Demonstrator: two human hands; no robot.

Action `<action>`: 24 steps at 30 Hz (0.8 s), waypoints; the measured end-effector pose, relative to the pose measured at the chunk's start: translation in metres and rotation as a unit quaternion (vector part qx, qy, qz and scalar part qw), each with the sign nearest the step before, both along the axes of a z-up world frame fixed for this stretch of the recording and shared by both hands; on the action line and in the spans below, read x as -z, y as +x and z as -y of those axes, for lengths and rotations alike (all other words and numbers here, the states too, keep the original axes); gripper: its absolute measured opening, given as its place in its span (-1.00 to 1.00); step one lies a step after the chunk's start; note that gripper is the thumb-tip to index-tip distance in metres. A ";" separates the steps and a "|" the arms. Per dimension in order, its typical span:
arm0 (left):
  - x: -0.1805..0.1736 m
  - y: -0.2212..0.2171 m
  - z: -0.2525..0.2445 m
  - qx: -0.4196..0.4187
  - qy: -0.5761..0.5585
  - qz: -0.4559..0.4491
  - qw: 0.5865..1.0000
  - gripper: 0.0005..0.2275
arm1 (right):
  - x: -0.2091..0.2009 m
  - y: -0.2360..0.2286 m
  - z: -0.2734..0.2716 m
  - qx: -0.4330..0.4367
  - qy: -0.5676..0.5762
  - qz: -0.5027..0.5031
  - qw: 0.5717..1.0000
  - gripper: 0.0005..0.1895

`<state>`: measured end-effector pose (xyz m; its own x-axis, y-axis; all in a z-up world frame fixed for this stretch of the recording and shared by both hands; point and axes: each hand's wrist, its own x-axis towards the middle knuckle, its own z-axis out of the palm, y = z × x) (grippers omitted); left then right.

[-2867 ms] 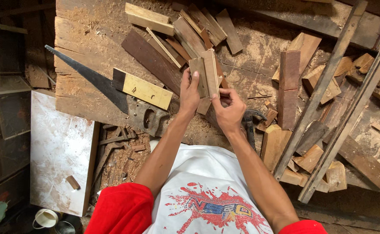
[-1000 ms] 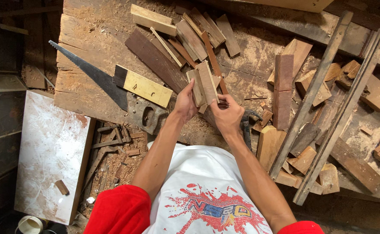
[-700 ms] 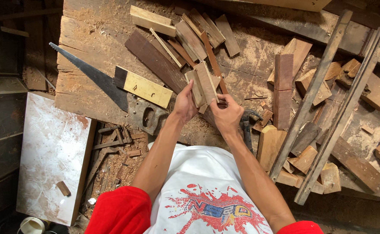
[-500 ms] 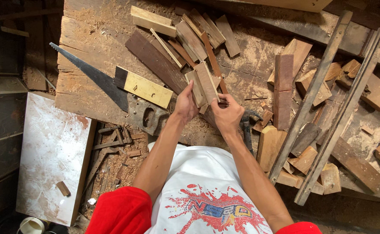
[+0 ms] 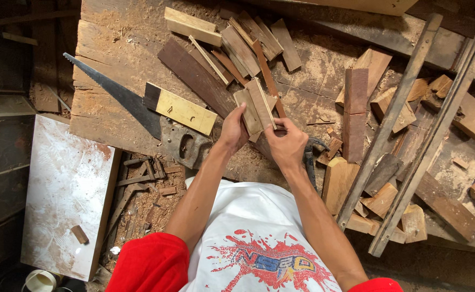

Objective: The person repeatedly hammers small wooden blocks on a cluttered workbench, splitting them into smaller pieces. They pick up blocks, position them, and strike them with a hammer, then set the split pieces aside.

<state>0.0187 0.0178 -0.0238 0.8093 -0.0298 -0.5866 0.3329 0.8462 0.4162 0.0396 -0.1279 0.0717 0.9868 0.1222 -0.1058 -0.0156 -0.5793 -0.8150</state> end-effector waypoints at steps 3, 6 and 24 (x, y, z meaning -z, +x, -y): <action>0.005 0.001 0.002 0.004 0.015 -0.019 1.000 -0.63 | -0.003 -0.002 0.000 -0.016 -0.003 0.021 1.000 -0.79; 0.016 -0.001 0.007 -0.027 0.013 -0.049 0.998 -0.66 | -0.005 -0.004 -0.001 -0.030 -0.009 0.061 0.998 -0.79; -0.004 -0.011 -0.003 -0.007 0.188 -0.119 0.975 -0.69 | 0.049 -0.012 0.066 0.029 -0.081 -0.066 0.994 -0.84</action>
